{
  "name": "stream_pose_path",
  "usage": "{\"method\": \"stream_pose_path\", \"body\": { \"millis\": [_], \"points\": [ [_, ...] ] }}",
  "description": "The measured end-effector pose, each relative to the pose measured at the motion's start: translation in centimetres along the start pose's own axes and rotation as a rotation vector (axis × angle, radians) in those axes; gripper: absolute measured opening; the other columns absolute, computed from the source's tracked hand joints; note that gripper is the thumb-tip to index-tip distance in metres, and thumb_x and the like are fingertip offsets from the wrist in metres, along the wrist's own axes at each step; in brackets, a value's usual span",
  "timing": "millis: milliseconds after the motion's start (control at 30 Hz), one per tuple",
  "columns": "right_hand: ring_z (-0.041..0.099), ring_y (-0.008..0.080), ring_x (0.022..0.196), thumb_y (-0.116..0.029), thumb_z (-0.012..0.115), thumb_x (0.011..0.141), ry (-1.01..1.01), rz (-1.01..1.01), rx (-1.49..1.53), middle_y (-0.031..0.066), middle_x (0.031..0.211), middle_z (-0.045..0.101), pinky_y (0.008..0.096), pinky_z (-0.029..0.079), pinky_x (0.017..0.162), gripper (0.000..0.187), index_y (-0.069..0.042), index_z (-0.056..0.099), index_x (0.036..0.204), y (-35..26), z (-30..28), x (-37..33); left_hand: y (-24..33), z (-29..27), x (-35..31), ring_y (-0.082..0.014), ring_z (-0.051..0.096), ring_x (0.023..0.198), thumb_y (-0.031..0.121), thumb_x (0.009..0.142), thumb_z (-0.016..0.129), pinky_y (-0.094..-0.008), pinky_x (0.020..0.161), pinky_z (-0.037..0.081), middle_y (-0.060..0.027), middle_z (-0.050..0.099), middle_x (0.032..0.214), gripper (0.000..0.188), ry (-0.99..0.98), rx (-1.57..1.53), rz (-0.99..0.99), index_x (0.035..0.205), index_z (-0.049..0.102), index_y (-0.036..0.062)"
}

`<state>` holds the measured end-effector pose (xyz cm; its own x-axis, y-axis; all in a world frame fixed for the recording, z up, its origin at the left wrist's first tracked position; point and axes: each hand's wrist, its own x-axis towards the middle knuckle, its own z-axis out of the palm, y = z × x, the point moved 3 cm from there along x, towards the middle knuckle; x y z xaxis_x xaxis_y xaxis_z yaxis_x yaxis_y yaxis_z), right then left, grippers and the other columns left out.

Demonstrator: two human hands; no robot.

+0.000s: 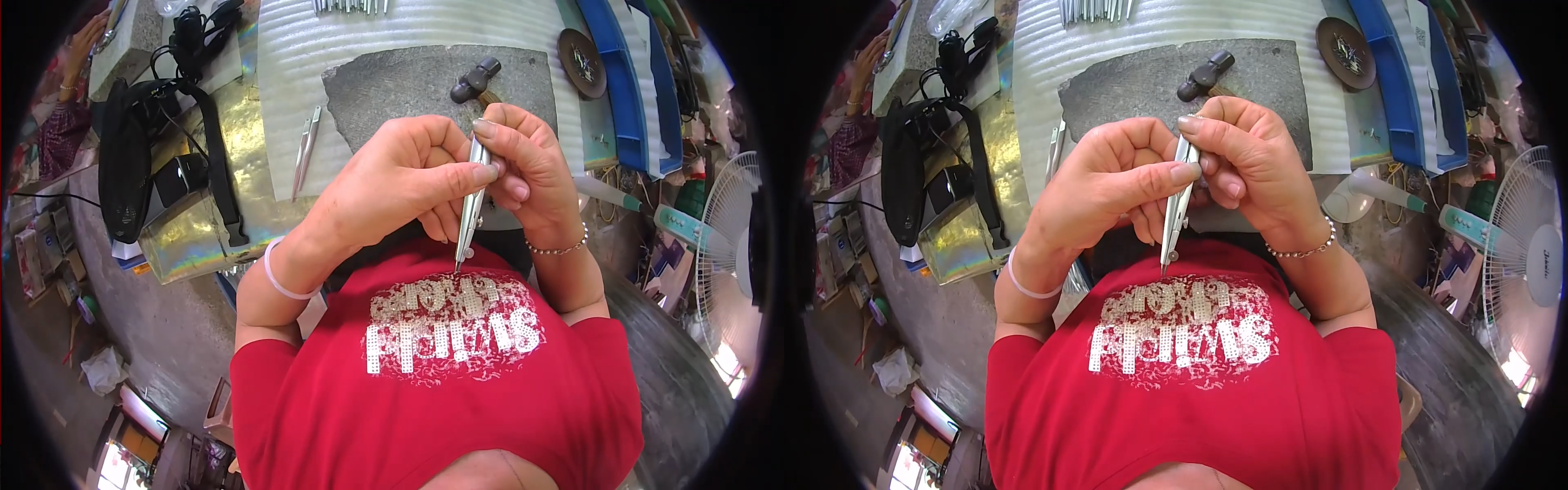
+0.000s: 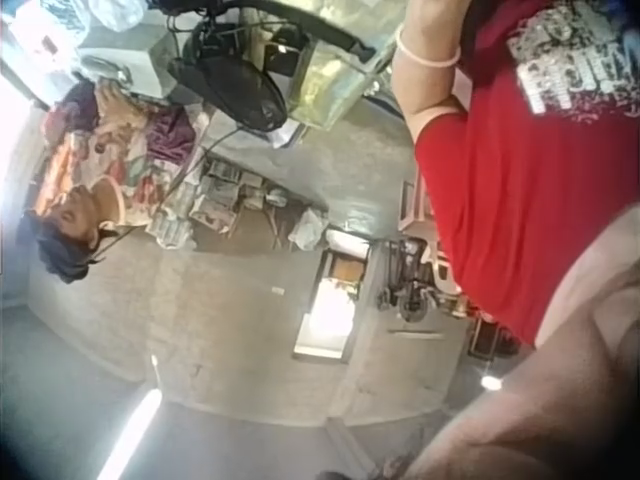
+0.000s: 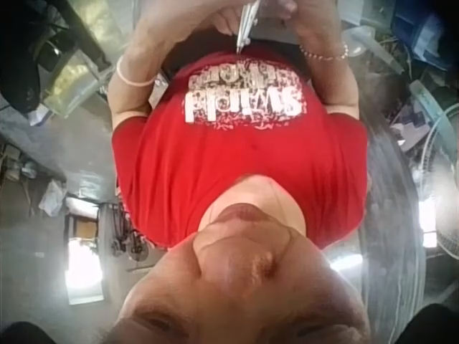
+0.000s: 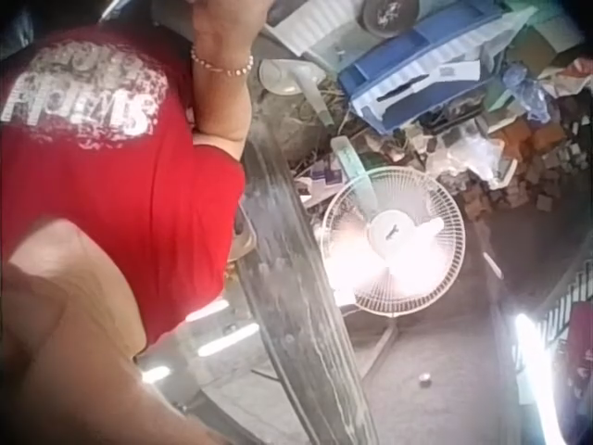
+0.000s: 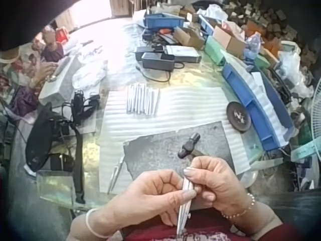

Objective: Using a hammer and a punch to assemble small metal components on a stone block.

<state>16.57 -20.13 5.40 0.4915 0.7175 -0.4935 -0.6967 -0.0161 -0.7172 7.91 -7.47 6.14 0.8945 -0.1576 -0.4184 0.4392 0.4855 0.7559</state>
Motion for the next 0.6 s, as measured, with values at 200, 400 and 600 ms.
{"method": "stream_pose_path", "body": {
  "millis": [200, 400, 600],
  "points": [
    [0.039, 0.0014, 0.037, -0.014, 0.06, 0.088, 0.026, -0.031, 0.017, -0.0007, 0.059, 0.053, 0.0167, 0.027, 0.031, 0.016, -0.006, 0.054, 0.076, 0.4, 0.4, -0.6, 0.0, 0.0, -0.2, -0.0068, 0.057, 0.046, 0.013, 0.087, 0.063, -0.0169, 0.04, 0.044, -0.0029, 0.059, 0.064, 0.017, 0.01, 0.034, 0.002, 0.089, 0.053, -0.0008],
    [0.038, 0.0015, 0.037, -0.012, 0.058, 0.09, 0.08, -0.134, 0.002, 0.0005, 0.059, 0.053, 0.0156, 0.027, 0.032, 0.012, -0.005, 0.052, 0.08, 0.7, 1.4, -2.6, 0.7, 1.1, -1.4, -0.0048, 0.054, 0.046, 0.011, 0.085, 0.066, -0.0163, 0.04, 0.04, -0.0017, 0.056, 0.059, 0.019, -0.046, 0.123, 0.054, 0.084, 0.05, -0.0003],
    [0.036, 0.0012, 0.037, -0.011, 0.057, 0.09, 0.135, -0.273, -0.034, 0.0013, 0.06, 0.054, 0.0161, 0.027, 0.032, 0.013, -0.006, 0.05, 0.081, 1.4, 0.5, -3.9, 0.6, 1.8, -1.1, -0.0065, 0.056, 0.047, 0.014, 0.085, 0.067, -0.0167, 0.04, 0.041, -0.0018, 0.056, 0.058, 0.022, -0.142, 0.133, 0.028, 0.083, 0.05, 0.0006]
  ]
}}
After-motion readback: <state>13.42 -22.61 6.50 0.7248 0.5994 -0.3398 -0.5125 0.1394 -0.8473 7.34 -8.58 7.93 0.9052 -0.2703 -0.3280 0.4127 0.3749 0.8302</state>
